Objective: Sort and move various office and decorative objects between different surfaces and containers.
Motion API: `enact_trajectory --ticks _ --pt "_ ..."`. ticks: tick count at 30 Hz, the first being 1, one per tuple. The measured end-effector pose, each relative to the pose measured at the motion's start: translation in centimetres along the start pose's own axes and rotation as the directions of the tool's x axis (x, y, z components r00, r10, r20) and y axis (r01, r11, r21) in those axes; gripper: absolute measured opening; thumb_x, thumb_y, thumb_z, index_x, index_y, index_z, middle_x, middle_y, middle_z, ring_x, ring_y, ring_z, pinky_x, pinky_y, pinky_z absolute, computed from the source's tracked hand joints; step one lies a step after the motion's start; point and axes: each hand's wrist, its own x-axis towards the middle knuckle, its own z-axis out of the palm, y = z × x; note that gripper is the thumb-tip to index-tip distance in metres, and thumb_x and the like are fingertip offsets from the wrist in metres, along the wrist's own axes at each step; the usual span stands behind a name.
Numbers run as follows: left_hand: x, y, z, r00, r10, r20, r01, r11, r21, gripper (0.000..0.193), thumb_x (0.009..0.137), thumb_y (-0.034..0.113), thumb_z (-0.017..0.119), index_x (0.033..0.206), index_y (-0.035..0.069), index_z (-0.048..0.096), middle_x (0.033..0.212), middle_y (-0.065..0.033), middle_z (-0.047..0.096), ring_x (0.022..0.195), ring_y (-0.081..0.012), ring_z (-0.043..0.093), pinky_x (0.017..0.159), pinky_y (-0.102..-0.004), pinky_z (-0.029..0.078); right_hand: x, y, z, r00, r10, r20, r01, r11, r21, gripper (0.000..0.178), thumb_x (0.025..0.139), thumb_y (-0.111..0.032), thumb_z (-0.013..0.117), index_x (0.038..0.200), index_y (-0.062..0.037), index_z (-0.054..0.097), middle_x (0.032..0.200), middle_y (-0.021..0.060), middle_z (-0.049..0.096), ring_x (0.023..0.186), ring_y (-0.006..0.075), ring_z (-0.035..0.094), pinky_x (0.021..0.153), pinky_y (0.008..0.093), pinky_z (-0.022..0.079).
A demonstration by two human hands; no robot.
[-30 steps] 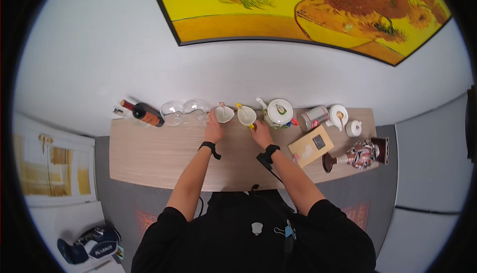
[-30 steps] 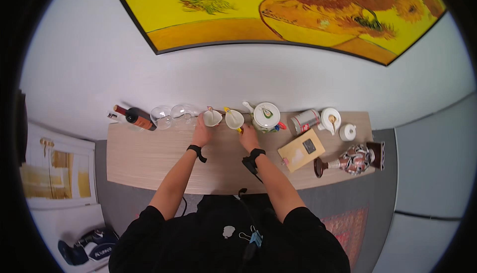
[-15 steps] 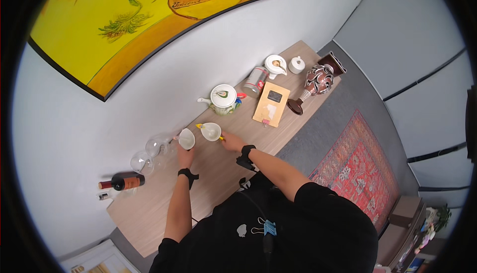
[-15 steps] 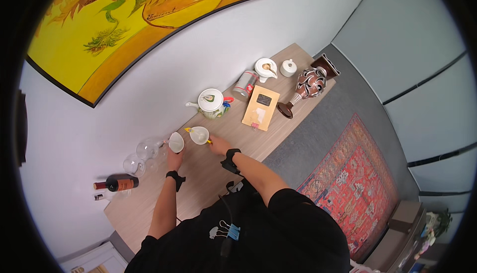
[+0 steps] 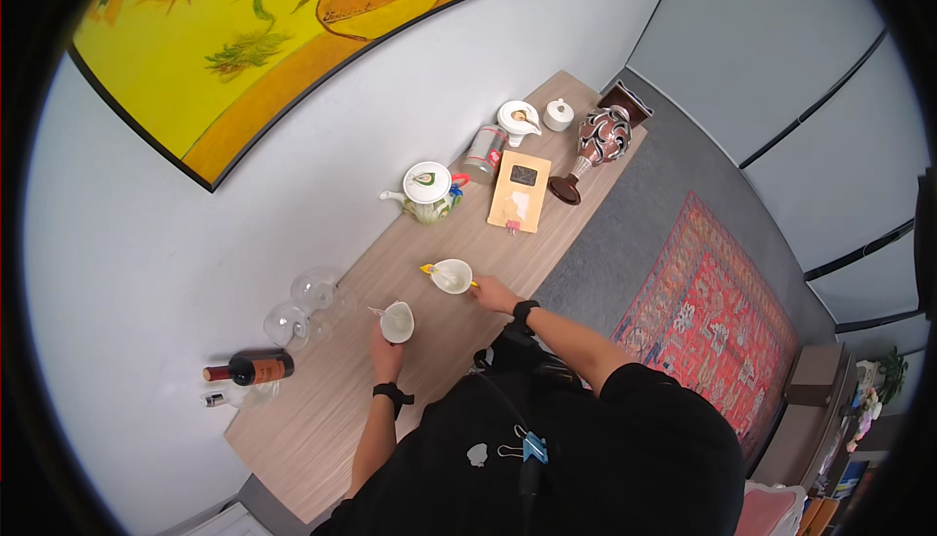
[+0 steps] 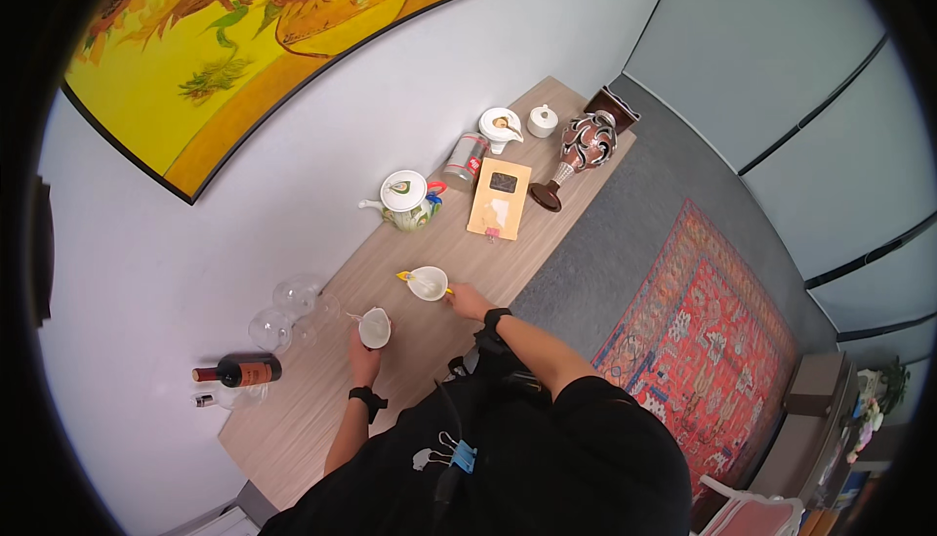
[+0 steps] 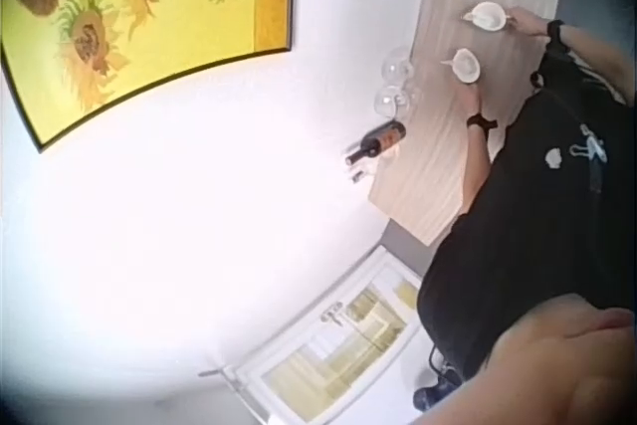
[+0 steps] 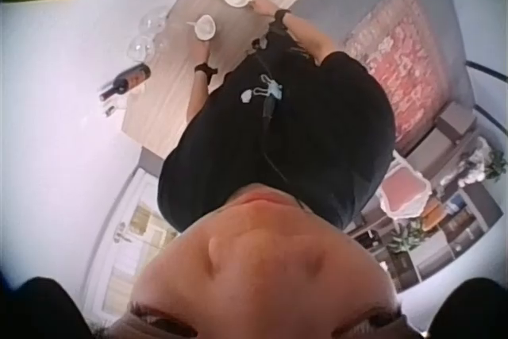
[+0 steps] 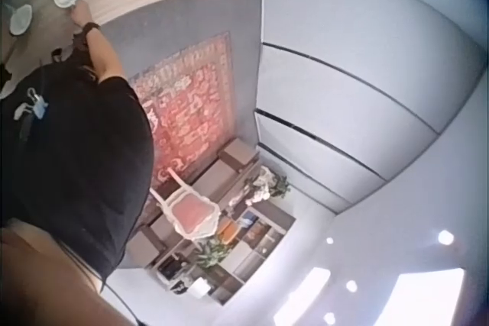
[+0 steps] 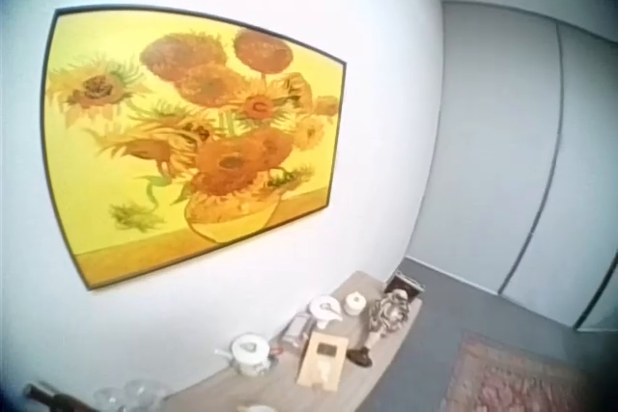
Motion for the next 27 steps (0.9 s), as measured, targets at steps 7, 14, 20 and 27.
enact_trajectory --ticks 7,14,20,27 --pt "-1.2 3.8 1.0 0.984 0.027 0.175 -0.037 0.998 0.052 0.046 0.07 0.011 0.07 0.111 0.006 0.051 0.093 -0.0151 0.063 0.085 -0.0315 0.061 0.07 -0.0367 0.048 -6.8 1.2 -4.8 0.997 -0.001 -0.072 0.004 0.999 0.038 0.017 0.086 -0.014 0.05 0.094 -0.0013 0.058 0.081 0.0164 0.063 0.075 0.0316 0.062 0.068 0.0369 0.049" --pt "1.1 12.5 5.3 0.741 0.244 0.626 -0.27 0.961 -0.056 0.04 0.07 0.011 0.07 0.105 0.004 0.054 0.089 -0.0153 0.063 0.083 -0.0307 0.062 0.068 -0.0347 0.05 -17.5 1.8 -11.9 0.955 0.049 -0.294 -0.032 0.998 0.061 0.015 0.082 -0.012 0.055 0.093 -0.0026 0.059 0.082 0.0174 0.062 0.075 0.0349 0.06 0.067 0.0389 0.048" --pt "2.4 22.1 13.0 0.552 0.311 0.774 -0.457 0.889 -0.031 0.037 0.072 0.012 0.069 0.105 0.005 0.054 0.087 -0.0148 0.063 0.08 -0.0286 0.063 0.067 -0.0345 0.05 -27.2 3.5 -17.5 0.841 0.213 -0.497 -0.182 0.977 0.111 0.016 0.082 -0.011 0.054 0.093 0.0001 0.057 0.088 0.0197 0.06 0.085 0.038 0.056 0.073 0.0419 0.046" --pt "1.8 31.4 23.5 0.335 0.401 0.853 -0.506 0.84 -0.197 0.034 0.072 0.011 0.068 0.103 0.003 0.055 0.078 -0.0143 0.062 0.072 -0.0265 0.063 0.063 -0.0322 0.048 -37.5 6.4 -21.6 0.569 0.439 -0.695 -0.342 0.895 0.286 0.013 0.082 -0.007 0.055 0.092 0.0008 0.057 0.085 0.0217 0.058 0.081 0.0405 0.055 0.069 0.0407 0.046"
